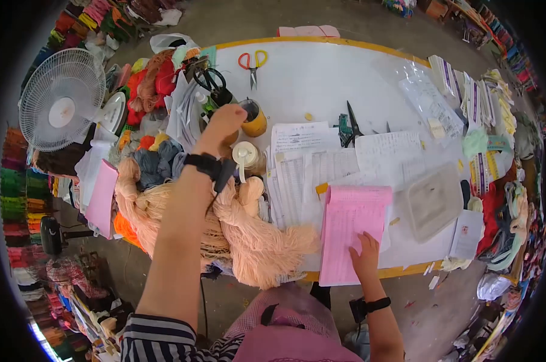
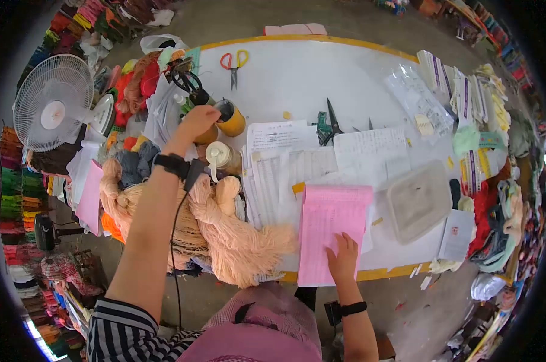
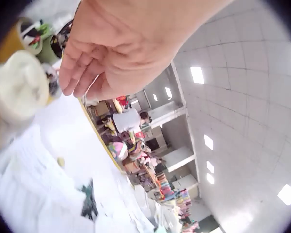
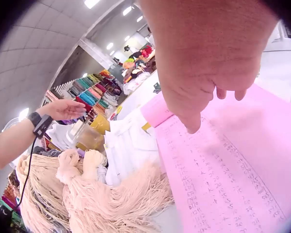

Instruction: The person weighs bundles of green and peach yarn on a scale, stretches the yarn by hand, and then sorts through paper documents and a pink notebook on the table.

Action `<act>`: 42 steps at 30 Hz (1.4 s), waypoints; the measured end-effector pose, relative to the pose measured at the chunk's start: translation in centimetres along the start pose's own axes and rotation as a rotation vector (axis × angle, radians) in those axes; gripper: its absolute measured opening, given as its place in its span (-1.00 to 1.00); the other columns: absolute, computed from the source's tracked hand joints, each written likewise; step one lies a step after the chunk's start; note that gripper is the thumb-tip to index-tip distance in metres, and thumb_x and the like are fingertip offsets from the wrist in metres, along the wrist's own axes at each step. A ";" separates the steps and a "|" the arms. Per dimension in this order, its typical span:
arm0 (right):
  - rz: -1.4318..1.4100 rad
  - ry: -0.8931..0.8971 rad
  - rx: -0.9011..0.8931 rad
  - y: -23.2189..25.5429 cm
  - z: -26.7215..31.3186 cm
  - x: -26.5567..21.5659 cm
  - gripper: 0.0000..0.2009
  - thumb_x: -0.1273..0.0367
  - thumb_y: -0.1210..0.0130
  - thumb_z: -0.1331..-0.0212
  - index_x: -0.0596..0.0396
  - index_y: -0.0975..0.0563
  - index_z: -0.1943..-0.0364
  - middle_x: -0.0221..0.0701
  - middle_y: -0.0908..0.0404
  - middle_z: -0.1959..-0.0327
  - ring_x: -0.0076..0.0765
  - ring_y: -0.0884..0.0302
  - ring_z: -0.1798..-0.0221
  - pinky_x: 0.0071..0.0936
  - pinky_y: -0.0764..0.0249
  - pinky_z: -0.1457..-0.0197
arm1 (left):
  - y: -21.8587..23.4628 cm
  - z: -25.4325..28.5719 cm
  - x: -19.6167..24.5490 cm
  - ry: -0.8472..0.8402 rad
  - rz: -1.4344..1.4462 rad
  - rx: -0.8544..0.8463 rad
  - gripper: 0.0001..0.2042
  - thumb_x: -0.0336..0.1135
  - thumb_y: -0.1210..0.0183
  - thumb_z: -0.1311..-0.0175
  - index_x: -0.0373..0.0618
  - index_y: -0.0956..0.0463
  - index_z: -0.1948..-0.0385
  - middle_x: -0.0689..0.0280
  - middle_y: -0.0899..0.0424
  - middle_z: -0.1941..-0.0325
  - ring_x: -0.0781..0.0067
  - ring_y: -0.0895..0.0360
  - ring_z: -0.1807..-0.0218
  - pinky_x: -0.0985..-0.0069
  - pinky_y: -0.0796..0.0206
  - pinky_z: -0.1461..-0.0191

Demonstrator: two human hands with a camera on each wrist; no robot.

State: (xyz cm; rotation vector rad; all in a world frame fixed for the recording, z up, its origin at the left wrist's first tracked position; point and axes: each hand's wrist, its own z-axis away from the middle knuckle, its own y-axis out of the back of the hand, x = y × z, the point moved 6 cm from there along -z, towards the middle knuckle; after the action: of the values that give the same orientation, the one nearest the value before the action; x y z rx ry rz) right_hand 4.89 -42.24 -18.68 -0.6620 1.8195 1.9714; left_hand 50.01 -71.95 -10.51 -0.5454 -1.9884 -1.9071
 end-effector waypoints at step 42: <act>-0.757 -0.197 -0.106 -10.6 -7.7 -7.6 -0.58 0.46 -0.06 -0.19 0.26 -0.29 -0.13 -0.12 -0.49 -0.03 -0.22 -0.48 -0.04 -0.31 -0.39 -0.07 | -16.1 20.6 15.3 0.291 0.416 -0.283 -0.63 -0.35 -0.06 -0.17 -0.12 -0.35 -0.06 0.06 -0.58 0.09 0.00 -0.53 0.09 0.17 -0.37 0.05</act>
State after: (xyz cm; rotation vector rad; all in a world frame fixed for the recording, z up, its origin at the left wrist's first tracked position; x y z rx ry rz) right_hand 17.80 -48.65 -23.45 -0.9702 1.1121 1.5443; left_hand 29.32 -51.18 -18.04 -0.6514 -1.3150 -1.8790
